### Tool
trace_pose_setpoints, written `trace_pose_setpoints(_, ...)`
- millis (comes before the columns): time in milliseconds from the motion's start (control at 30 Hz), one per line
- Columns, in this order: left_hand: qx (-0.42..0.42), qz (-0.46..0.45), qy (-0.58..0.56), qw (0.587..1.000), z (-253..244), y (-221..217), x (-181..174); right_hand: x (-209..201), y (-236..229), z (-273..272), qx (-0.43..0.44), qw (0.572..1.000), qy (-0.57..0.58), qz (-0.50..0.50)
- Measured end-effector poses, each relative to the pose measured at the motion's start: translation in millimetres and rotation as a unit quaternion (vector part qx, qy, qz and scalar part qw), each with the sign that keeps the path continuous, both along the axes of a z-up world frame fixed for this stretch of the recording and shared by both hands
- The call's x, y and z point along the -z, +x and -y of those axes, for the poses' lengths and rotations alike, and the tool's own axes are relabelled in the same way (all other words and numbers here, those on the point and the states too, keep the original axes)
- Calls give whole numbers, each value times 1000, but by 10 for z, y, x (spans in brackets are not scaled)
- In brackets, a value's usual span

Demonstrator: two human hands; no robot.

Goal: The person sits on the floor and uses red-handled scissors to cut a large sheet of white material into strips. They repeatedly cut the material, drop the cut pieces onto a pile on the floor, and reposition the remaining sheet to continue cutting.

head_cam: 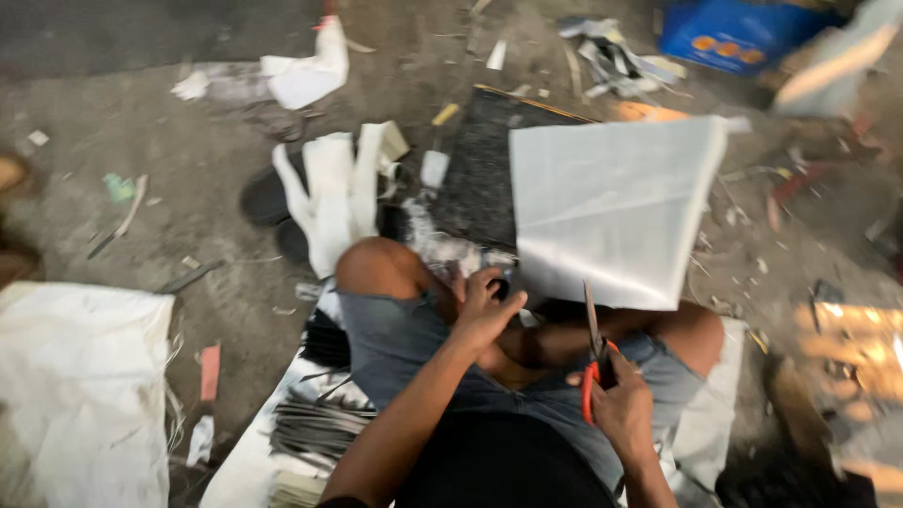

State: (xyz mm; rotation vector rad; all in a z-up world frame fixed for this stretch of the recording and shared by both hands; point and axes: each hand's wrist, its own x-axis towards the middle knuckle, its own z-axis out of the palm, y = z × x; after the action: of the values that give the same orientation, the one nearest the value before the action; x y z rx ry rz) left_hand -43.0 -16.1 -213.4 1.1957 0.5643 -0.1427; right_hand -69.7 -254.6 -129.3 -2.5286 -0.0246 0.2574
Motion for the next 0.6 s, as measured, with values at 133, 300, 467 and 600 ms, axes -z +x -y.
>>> trace_pose_setpoints(133,38,22,8,999,360,207,512,-140,-90,183,69,980,162,-88)
trace_pose_setpoints(300,90,68,-48,992,340,-36,374,-72,-446,503,200,914,163,-313)
trace_pose_setpoints(467,-16,22,-113,993,440,29,-248,50,-566,645,17,923,137,-360)
trace_pose_setpoints(600,-57,120,36,991,489,102,-504,44,-304,614,-83,888,293,-343)
